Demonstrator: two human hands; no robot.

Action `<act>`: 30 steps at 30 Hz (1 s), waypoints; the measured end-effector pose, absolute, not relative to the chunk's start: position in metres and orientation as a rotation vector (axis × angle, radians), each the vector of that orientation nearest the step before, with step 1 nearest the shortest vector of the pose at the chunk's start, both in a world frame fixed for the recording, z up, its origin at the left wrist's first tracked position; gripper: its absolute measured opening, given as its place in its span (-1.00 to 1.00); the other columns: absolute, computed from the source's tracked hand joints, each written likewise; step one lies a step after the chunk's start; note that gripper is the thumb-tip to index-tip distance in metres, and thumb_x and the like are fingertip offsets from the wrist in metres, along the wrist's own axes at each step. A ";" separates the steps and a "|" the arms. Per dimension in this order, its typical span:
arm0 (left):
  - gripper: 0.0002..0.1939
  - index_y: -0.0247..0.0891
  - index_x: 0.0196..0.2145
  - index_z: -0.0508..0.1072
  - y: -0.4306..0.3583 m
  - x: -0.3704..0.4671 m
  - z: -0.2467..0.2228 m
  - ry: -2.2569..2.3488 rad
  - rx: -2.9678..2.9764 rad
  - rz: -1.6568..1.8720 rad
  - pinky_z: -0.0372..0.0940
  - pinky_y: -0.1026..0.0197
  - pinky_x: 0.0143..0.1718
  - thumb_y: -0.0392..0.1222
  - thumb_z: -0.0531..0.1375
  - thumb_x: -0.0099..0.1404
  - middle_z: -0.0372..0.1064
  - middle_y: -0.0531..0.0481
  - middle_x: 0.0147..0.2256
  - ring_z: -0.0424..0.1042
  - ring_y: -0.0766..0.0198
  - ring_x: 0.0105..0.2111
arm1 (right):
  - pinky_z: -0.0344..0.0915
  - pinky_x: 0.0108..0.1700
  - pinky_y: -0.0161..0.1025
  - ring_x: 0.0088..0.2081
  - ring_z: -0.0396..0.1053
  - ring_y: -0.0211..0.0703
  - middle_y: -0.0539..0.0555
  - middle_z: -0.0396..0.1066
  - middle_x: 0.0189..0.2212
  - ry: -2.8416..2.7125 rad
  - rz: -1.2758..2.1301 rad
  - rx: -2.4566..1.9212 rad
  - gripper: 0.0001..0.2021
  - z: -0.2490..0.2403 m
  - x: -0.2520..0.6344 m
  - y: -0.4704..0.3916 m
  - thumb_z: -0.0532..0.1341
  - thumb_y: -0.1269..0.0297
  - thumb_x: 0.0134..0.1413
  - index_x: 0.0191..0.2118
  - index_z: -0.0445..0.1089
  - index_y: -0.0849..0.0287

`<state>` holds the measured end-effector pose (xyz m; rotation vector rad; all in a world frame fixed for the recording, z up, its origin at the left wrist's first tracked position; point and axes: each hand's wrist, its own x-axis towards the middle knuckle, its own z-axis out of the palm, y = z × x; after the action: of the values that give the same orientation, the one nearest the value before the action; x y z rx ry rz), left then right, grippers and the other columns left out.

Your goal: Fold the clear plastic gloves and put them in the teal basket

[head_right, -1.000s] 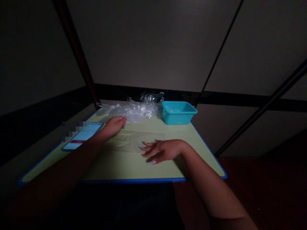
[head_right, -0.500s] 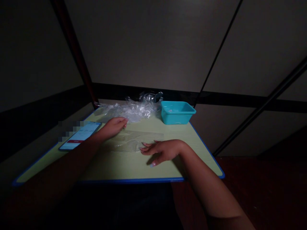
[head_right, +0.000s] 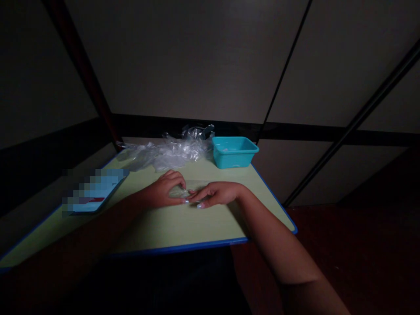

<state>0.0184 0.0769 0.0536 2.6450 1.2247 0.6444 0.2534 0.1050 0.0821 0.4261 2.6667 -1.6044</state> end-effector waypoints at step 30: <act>-0.69 -0.29 -0.46 0.52 0.101 -0.029 0.068 1.277 2.124 0.375 0.16 0.29 -0.35 0.01 0.14 0.08 0.44 0.02 -0.44 0.35 0.26 -0.40 | 0.28 -0.11 -0.22 -0.24 0.39 -0.24 0.13 0.47 -0.24 2.674 -2.018 0.930 -0.57 0.057 0.261 0.133 0.38 0.17 -0.24 -0.18 0.44 0.29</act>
<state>-0.0292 0.1012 0.0681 2.1239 1.2769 0.3747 0.2613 0.1331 0.0573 0.9299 2.6743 -2.0177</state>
